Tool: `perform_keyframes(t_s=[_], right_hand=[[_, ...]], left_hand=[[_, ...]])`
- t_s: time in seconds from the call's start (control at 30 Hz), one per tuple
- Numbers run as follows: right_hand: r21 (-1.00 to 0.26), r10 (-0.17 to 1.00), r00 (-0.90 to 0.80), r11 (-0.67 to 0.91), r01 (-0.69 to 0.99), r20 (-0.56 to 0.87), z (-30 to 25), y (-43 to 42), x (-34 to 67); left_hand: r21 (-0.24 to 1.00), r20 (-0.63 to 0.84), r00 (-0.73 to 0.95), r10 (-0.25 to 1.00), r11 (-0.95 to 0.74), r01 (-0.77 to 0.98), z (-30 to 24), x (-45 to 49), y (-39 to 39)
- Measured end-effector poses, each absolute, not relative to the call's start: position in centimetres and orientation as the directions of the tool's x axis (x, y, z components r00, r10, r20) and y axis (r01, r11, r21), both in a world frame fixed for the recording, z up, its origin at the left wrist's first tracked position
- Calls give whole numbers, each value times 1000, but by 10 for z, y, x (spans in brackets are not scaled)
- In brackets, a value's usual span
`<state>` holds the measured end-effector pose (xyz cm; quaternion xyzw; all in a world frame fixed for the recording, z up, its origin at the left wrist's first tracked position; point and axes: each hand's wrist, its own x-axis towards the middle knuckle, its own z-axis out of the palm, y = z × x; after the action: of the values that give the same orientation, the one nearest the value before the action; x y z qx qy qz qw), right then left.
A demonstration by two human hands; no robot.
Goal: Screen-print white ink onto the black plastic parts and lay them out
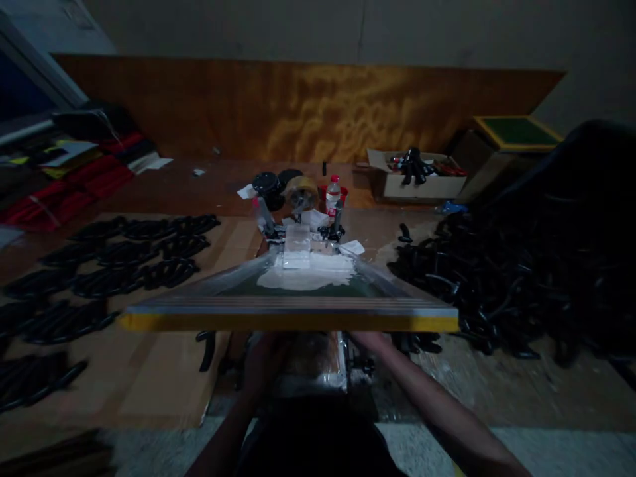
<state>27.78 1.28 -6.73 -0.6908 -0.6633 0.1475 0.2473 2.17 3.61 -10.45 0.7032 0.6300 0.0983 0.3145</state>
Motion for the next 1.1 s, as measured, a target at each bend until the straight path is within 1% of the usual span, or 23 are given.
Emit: perform_keyframes(t_s=[0.13, 0.2, 0.23, 0.33, 0.43, 0.53, 0.57, 0.63, 0.67, 0.73, 0.83, 0.9, 0.93, 1.0, 1.03, 1.1], right_hand=[[-498, 992, -124, 109, 860, 4, -93, -1, 237], [-466, 986, -167, 134, 874, -29, -96, 0, 229], [-454, 987, -160, 132, 881, -24, -95, 0, 229], [-417, 998, -59, 65, 906, 26, -86, -6, 246], [-368, 991, 133, -119, 922, 12, -78, -22, 287], [-249, 952, 305, -302, 920, -25, -79, -31, 340], [-193, 941, 334, -336, 922, -43, -82, -31, 356], [-89, 935, 340, -349, 933, -104, -87, -25, 383], [-55, 936, 323, -333, 941, -139, -90, -20, 392], [-29, 940, 285, -296, 955, -186, -94, -11, 404], [-27, 946, 262, -272, 962, -190, -93, -3, 411], [-50, 945, 297, -306, 951, -140, -90, -3, 411], [-89, 939, 328, -337, 937, -100, -88, -4, 408], [-235, 929, 369, -366, 900, -35, -86, -6, 394], [-331, 938, 345, -332, 883, -21, -86, -7, 383], [-505, 984, 179, -153, 850, 4, -89, -8, 350]], left_hand=[[645, -240, 262, 935, -48, 763, -105, 19, 38], [683, -220, 276, 936, -54, 728, -107, 17, 38], [705, -214, 274, 938, -46, 707, -107, 15, 38], [760, -204, 267, 942, -19, 650, -105, 9, 35], [782, -203, 259, 944, -3, 623, -101, 0, 30], [791, -217, 245, 945, 23, 611, -96, -6, 28], [795, -221, 238, 946, 34, 605, -95, -6, 28], [802, -223, 221, 949, 50, 595, -92, -4, 29], [807, -222, 219, 950, 52, 589, -90, -2, 30], [815, -219, 217, 951, 56, 577, -88, 3, 31], [822, -215, 206, 955, 63, 566, -87, 4, 34], [824, -203, 176, 963, 72, 561, -84, -1, 38], [825, -198, 160, 967, 76, 561, -82, -5, 41], [830, -176, 108, 978, 89, 551, -70, -12, 47], [840, -154, 71, 986, 93, 534, -60, -15, 51], [878, -88, -29, 996, 91, 470, -32, -16, 60]])
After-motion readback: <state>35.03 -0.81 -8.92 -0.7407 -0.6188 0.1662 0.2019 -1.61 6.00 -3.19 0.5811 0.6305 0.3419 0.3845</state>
